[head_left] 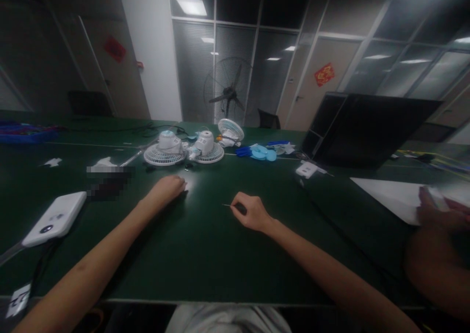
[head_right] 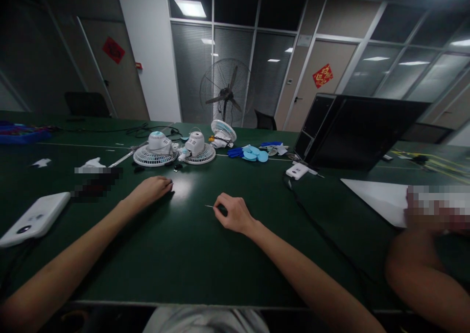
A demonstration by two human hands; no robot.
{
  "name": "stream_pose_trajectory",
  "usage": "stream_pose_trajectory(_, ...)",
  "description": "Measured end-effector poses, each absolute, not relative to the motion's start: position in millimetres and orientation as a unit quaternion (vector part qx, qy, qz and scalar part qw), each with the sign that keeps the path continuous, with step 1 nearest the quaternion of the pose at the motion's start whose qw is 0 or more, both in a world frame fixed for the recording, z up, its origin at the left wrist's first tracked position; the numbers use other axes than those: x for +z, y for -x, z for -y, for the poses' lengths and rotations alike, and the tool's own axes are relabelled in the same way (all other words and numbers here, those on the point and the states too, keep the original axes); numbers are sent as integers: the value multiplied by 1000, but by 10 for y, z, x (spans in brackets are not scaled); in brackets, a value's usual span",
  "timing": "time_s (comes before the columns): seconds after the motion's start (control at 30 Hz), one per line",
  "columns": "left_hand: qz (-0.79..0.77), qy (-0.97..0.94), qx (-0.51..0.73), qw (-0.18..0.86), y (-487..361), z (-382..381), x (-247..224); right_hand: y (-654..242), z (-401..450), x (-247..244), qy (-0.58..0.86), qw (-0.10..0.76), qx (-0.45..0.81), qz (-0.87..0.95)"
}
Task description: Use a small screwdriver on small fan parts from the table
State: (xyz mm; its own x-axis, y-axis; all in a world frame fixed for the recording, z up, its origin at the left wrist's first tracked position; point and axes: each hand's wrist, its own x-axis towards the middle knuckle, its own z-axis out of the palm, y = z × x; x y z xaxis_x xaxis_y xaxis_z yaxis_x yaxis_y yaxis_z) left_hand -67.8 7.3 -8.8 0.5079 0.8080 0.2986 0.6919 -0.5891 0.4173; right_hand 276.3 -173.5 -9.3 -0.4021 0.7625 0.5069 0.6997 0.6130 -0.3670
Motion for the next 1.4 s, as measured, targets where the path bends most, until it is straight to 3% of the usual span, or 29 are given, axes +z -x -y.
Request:
stream_pose_trajectory(0.23, -469, -851, 229, 65, 389, 27, -180, -2737, 1739, -85, 442, 322, 41, 836)
stream_pose_trajectory(0.73, -395, -882, 229, 118, 366, 131, -135, -2734, 1742, -72, 447, 304, 50, 840)
stream_pose_trajectory(1.0, -272, -897, 250, 243, 109, 420, -105, -2725, 1735, -24, 462, 284, 33, 840)
stream_pose_trajectory(1.4, -218, -897, 224, 314, -110, 816, -100, -2720, 1741, -24, 455, 278, 24, 846)
